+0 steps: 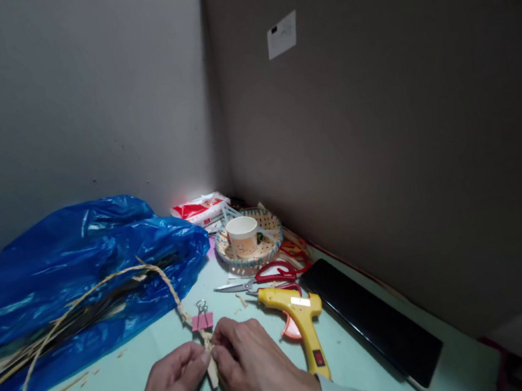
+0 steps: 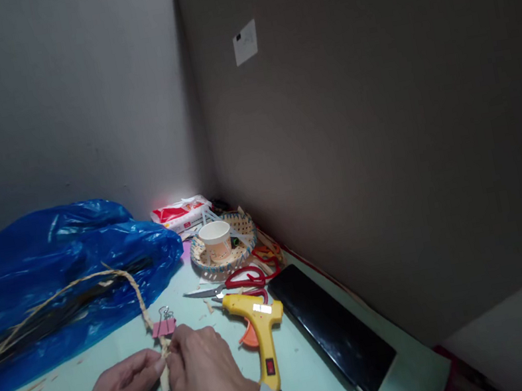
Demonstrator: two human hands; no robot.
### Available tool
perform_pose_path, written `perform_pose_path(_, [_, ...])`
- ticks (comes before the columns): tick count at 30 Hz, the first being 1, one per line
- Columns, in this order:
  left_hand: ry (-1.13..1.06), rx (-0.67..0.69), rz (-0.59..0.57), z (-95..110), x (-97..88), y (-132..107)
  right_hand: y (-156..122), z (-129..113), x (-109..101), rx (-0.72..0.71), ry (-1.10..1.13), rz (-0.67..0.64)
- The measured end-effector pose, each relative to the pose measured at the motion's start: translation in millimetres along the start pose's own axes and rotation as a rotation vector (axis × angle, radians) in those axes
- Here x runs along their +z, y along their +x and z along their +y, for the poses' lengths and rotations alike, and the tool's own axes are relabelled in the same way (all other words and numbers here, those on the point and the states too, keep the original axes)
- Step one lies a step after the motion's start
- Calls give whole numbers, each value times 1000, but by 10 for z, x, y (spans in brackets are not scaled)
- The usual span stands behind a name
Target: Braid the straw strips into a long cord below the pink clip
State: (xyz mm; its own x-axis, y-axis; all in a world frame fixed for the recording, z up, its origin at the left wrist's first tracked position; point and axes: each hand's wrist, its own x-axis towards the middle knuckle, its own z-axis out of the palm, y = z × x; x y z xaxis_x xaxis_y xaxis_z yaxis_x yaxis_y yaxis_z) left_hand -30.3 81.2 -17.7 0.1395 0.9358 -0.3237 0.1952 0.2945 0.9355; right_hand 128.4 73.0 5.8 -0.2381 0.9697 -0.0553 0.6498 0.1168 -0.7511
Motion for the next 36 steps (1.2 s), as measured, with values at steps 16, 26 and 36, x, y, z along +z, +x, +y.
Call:
perform_pose_path(16, [-243,-133,52,8,52,-24,-44,61,-7,9,134,-30])
perform_pose_path(26, [-209,-200,47,50,34,-31,-65,66,-2,-18,113,-42])
perform_pose_path(36, [-125,-175,15,57,24,-47,-8,59,21,8,0,-49])
